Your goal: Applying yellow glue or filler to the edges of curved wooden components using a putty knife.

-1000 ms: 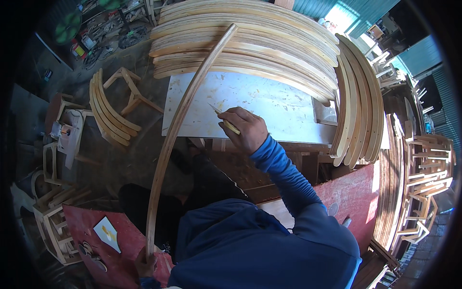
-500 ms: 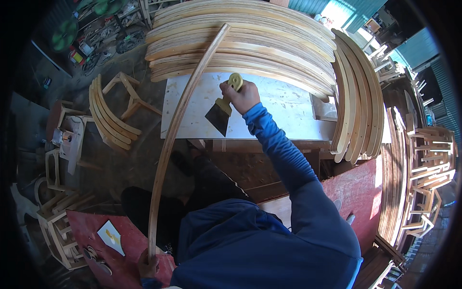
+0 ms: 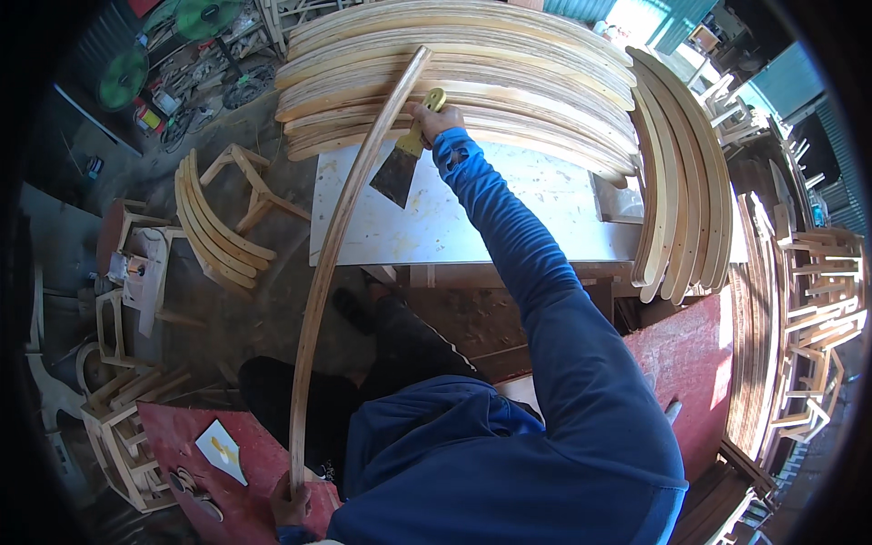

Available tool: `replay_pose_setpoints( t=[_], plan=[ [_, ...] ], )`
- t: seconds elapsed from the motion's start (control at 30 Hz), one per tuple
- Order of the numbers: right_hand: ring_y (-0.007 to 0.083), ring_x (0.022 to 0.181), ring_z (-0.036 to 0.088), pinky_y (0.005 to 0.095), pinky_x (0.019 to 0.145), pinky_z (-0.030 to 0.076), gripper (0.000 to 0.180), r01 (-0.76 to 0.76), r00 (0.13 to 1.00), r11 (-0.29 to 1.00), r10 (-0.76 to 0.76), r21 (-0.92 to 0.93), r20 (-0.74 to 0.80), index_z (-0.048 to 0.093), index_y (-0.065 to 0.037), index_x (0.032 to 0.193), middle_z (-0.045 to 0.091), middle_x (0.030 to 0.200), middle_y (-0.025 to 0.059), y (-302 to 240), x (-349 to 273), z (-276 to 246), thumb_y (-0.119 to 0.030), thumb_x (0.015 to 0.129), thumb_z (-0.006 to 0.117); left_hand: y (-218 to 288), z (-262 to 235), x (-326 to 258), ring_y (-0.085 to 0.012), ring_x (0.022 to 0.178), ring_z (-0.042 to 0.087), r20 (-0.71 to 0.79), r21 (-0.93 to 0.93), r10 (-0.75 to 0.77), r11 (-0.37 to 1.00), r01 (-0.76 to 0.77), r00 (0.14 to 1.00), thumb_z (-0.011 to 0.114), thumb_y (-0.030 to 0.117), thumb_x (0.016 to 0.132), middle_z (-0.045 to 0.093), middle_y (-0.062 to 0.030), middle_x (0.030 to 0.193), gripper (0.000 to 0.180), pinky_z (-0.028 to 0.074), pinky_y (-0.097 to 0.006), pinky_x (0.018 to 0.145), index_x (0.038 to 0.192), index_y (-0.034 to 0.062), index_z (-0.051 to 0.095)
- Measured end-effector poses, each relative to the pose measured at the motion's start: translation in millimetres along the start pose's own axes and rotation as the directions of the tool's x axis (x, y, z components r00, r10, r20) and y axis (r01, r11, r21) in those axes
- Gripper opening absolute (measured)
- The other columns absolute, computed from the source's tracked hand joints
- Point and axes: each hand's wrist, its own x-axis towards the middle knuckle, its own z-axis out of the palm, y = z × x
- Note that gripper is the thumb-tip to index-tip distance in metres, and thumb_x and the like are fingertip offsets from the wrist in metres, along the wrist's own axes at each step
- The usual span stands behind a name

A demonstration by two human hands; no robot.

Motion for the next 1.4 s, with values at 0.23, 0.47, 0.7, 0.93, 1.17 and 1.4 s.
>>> replay_pose_setpoints(
  t=[0.23, 0.47, 0.7, 0.93, 1.17, 1.4],
  plan=[
    [0.0186, 0.045, 0.056, 0.0326, 0.038, 0.043, 0.035, -0.006, 1.000, 0.999, 0.005, 0.040, 0.027, 0.068, 0.003, 0.081, 0.062, 0.063, 0.0111, -4, -3, 9, -0.030, 0.081, 0.077, 8, 1, 2, -0.0059, 0.046, 0.048, 0.002, 0.006, 0.002, 1.000, -0.002, 1.000, 0.072, 0.006, 0.084, 0.059, 0.0005, 0.072, 0.050, 0.039, -0.021, 0.041, 0.132, 0.0027, 0.058],
    [0.0174, 0.044, 0.056, 0.0309, 0.040, 0.044, 0.038, 0.040, 0.999, 0.995, -0.040, 0.086, -0.001, 0.068, -0.001, 0.081, 0.063, 0.062, 0.0088, 0, -1, 9, -0.038, 0.080, 0.075, -1, -1, 6, -0.0054, 0.047, 0.048, -0.005, 0.014, 0.016, 1.000, -0.016, 1.000, 0.074, 0.008, 0.084, 0.058, 0.0008, 0.072, 0.050, 0.038, -0.020, 0.041, 0.131, 0.0030, 0.058],
    [0.0198, 0.049, 0.061, 0.0311, 0.045, 0.049, 0.041, 0.032, 0.999, 0.999, -0.031, 0.029, -0.035, 0.069, 0.004, 0.082, 0.066, 0.066, 0.0113, -13, -5, 5, -0.036, 0.078, 0.078, 2, -3, -1, -0.0045, 0.053, 0.051, 0.021, -0.009, -0.004, 1.000, 0.005, 1.000, 0.075, 0.003, 0.082, 0.061, 0.0003, 0.078, 0.049, 0.042, -0.019, 0.044, 0.129, 0.0036, 0.060],
    [0.0192, 0.054, 0.064, 0.0311, 0.049, 0.052, 0.043, 0.007, 0.997, 0.999, -0.010, -0.044, -0.074, 0.071, 0.003, 0.082, 0.068, 0.070, 0.0109, -23, 7, 5, -0.039, 0.074, 0.080, 8, 0, 0, -0.0044, 0.053, 0.051, 0.031, -0.033, -0.012, 0.999, 0.013, 0.999, 0.075, 0.003, 0.082, 0.060, 0.0010, 0.077, 0.046, 0.042, -0.020, 0.045, 0.127, 0.0040, 0.061],
    [0.0145, 0.046, 0.055, 0.0284, 0.044, 0.044, 0.038, 0.048, 0.990, 0.998, -0.054, -0.049, -0.127, 0.072, -0.002, 0.079, 0.066, 0.065, 0.0058, -21, 13, 8, -0.039, 0.075, 0.080, 11, 0, 2, -0.0042, 0.054, 0.052, -0.001, -0.002, -0.043, 0.999, 0.043, 0.999, 0.075, 0.005, 0.083, 0.061, 0.0007, 0.078, 0.046, 0.043, -0.020, 0.046, 0.127, 0.0041, 0.062],
    [0.0216, 0.064, 0.067, 0.0326, 0.063, 0.057, 0.052, 0.008, 1.000, 0.987, -0.008, -0.161, 0.004, 0.073, 0.005, 0.088, 0.070, 0.077, 0.0121, -26, 8, 13, -0.042, 0.067, 0.082, 16, 5, 0, -0.0055, 0.053, 0.052, -0.024, 0.026, -0.044, 0.999, 0.045, 0.999, 0.076, 0.007, 0.083, 0.062, -0.0015, 0.076, 0.044, 0.045, -0.020, 0.049, 0.125, 0.0025, 0.062]
  ],
)
